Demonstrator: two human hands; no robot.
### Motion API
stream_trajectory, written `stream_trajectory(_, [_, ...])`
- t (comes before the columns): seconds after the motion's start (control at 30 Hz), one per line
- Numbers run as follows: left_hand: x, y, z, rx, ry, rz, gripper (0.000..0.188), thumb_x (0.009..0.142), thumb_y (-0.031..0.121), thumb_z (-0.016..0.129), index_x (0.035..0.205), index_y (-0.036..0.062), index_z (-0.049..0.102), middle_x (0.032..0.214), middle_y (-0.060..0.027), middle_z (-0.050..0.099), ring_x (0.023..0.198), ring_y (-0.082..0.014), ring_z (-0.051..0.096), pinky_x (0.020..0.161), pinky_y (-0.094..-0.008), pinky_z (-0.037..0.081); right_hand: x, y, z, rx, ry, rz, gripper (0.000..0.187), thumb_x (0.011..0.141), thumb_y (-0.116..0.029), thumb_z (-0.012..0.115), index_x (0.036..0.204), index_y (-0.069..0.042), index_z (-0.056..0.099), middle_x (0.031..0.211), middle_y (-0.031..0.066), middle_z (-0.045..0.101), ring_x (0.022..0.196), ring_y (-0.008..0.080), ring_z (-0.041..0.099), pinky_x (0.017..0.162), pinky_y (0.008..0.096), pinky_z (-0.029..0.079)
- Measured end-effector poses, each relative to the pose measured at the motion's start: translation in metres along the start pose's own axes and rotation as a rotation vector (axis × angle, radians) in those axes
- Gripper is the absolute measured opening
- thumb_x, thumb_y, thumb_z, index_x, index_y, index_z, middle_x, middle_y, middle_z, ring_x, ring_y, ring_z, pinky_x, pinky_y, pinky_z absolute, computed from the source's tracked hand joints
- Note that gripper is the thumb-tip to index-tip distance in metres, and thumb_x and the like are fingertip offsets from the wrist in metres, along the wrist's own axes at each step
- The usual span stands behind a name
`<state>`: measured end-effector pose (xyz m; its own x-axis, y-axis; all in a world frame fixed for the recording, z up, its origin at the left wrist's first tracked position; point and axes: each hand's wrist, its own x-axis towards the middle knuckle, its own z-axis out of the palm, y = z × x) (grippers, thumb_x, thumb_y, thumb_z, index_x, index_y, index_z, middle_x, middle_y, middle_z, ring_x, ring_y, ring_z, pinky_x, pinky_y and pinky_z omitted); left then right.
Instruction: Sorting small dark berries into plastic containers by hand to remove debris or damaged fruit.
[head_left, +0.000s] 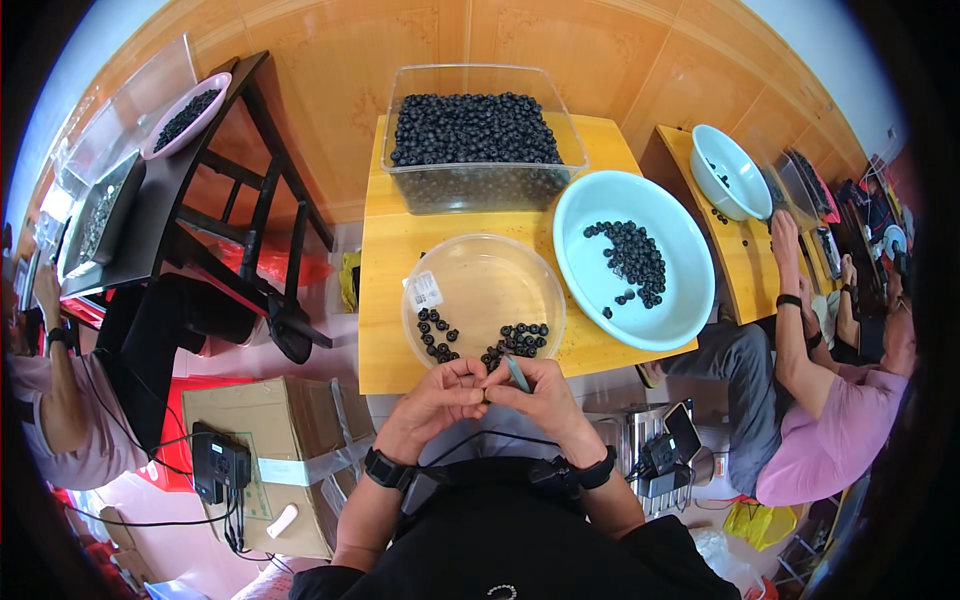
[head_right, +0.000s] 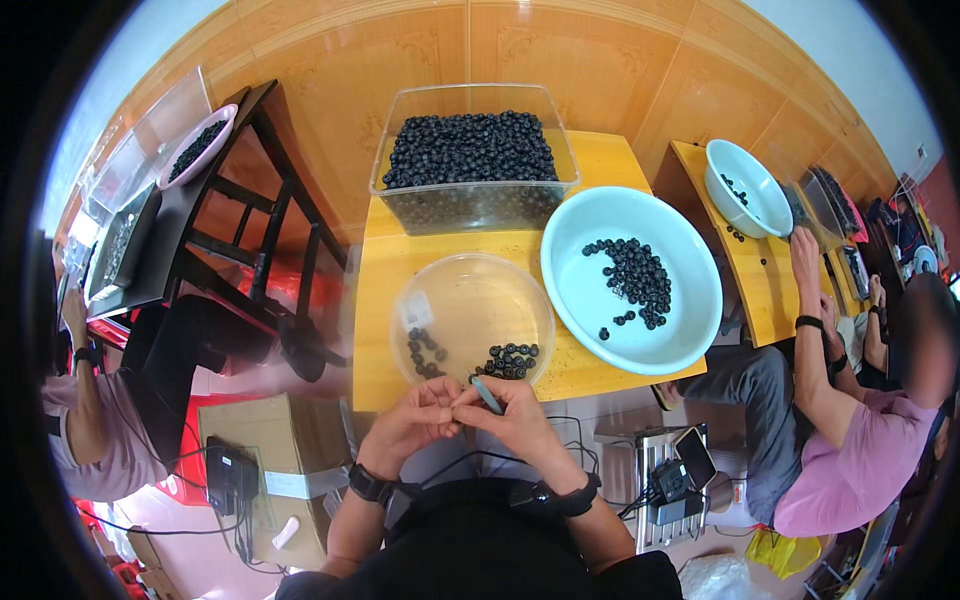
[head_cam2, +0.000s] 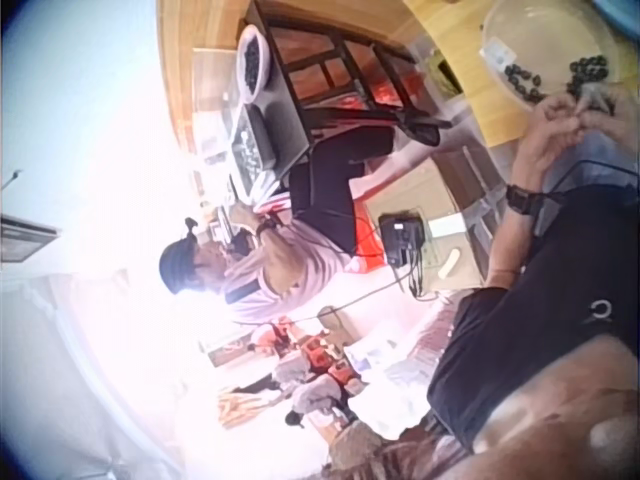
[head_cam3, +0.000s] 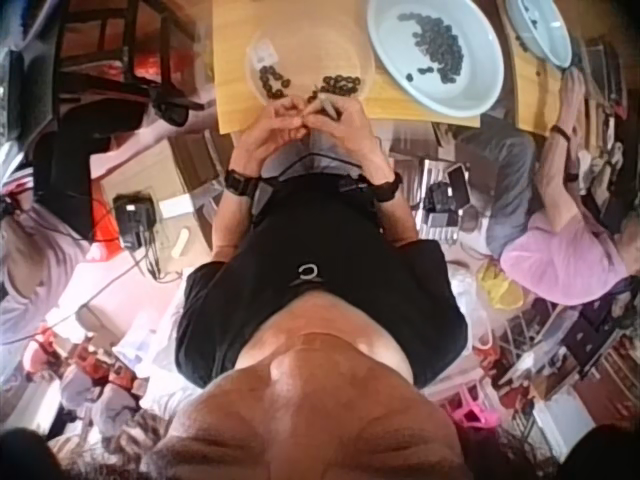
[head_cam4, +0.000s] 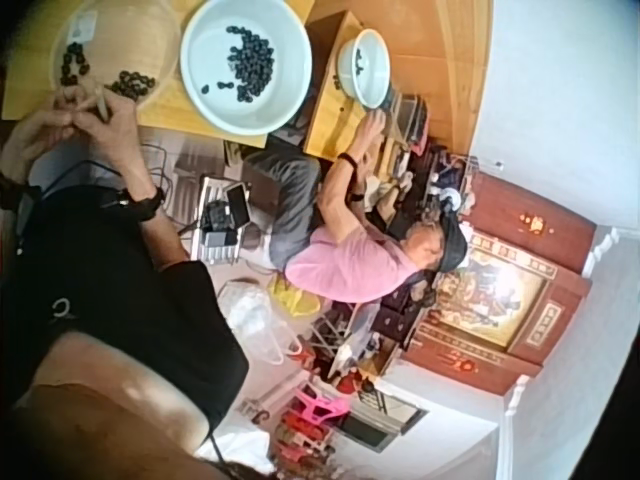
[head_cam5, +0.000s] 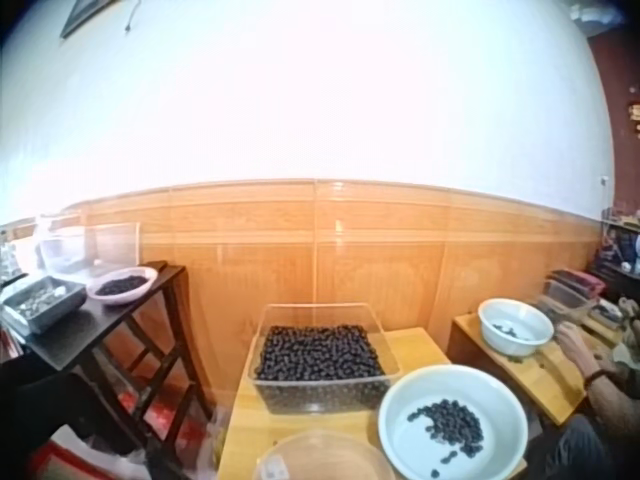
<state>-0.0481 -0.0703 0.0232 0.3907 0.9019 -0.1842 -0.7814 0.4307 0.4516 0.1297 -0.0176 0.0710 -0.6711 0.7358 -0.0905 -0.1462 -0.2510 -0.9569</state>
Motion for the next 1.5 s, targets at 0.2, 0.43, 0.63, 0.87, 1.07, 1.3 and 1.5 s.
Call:
stream_trajectory(0.2, [0.0,-0.004,-0.001,-0.052,0.021,-0.015,0.023,0.081,0.003,0.069,0.099,0.0063,0.056,0.09,-0.0041,0.064,0.074,-0.012,0.065,0.066,-0.021,0.055,-0.002,-0.001,0.002,-0.027,0.03,0.052,0.01,0.082,-0.006,0.069,0.09,-0.001,0.065,0.078,0.002,0.065,0.066,0.0055,0.055,0.059,0.0213,0.043])
stream_trajectory(0.43, [0.004,0.011,0.006,0.413,0.346,0.167,0.019,0.081,0.007,0.071,0.098,0.0039,0.062,0.086,-0.0041,0.065,0.071,-0.01,0.064,0.064,-0.0216,0.054,0.001,-0.017,-0.024,-0.451,0.326,-0.014,0.016,0.077,-0.007,0.072,0.091,-0.003,0.066,0.076,-0.0018,0.059,0.068,0.0047,0.051,0.063,0.02,0.043])
stream_trajectory(0.63, [0.015,0.021,-0.011,0.815,0.517,0.371,0.017,0.08,0.005,0.07,0.095,-0.0012,0.065,0.089,-0.0068,0.066,0.07,-0.0111,0.063,0.063,-0.0234,0.053,0.004,-0.055,-0.079,-0.705,0.87,-0.348,0.041,0.076,-0.001,0.071,0.116,-0.003,0.061,0.09,0.0008,0.058,0.07,0.0066,0.049,0.063,0.0209,0.044])
stream_trajectory(0.87, [0.047,0.001,-0.005,1.554,0.469,0.376,0.021,0.073,0.002,0.068,0.094,-0.0028,0.066,0.086,-0.0166,0.062,0.077,-0.0301,0.063,0.069,-0.0375,0.051,-0.006,-0.012,-0.059,-0.946,0.66,-0.333,0.023,0.079,-0.003,0.068,0.101,0.001,0.065,0.077,0.0088,0.063,0.064,0.0157,0.056,0.06,0.0286,0.045])
stream_trajectory(1.07, [0.06,-0.01,-0.003,1.732,0.477,0.38,0.019,0.069,0.005,0.07,0.087,0.0007,0.066,0.08,-0.0151,0.061,0.079,-0.0349,0.06,0.071,-0.0421,0.047,-0.011,0.008,-0.044,-0.867,0.559,-0.229,0.018,0.079,-0.007,0.069,0.094,0.003,0.065,0.081,0.0172,0.065,0.072,0.0325,0.064,0.063,0.0356,0.049])
stream_trajectory(1.3, [0.06,0.001,-0.006,1.499,0.537,0.342,0.02,0.072,0.005,0.072,0.086,0.0,0.059,0.08,-0.0126,0.065,0.07,-0.0258,0.065,0.061,-0.034,0.051,-0.014,0.014,-0.039,-0.831,0.495,-0.149,0.018,0.08,-0.008,0.069,0.094,0.003,0.065,0.082,0.0181,0.065,0.072,0.0326,0.064,0.062,0.0358,0.049])
stream_trajectory(1.5, [0.031,0.016,0.01,0.417,0.272,0.234,0.008,0.085,0.006,0.066,0.092,0.0022,0.062,0.087,-0.0102,0.069,0.072,-0.0134,0.067,0.063,-0.0226,0.055,-0.015,0.001,-0.026,-0.712,0.403,-0.111,0.016,0.086,-0.012,0.063,0.094,0.002,0.064,0.077,0.017,0.063,0.065,0.0313,0.061,0.058,0.0339,0.046])
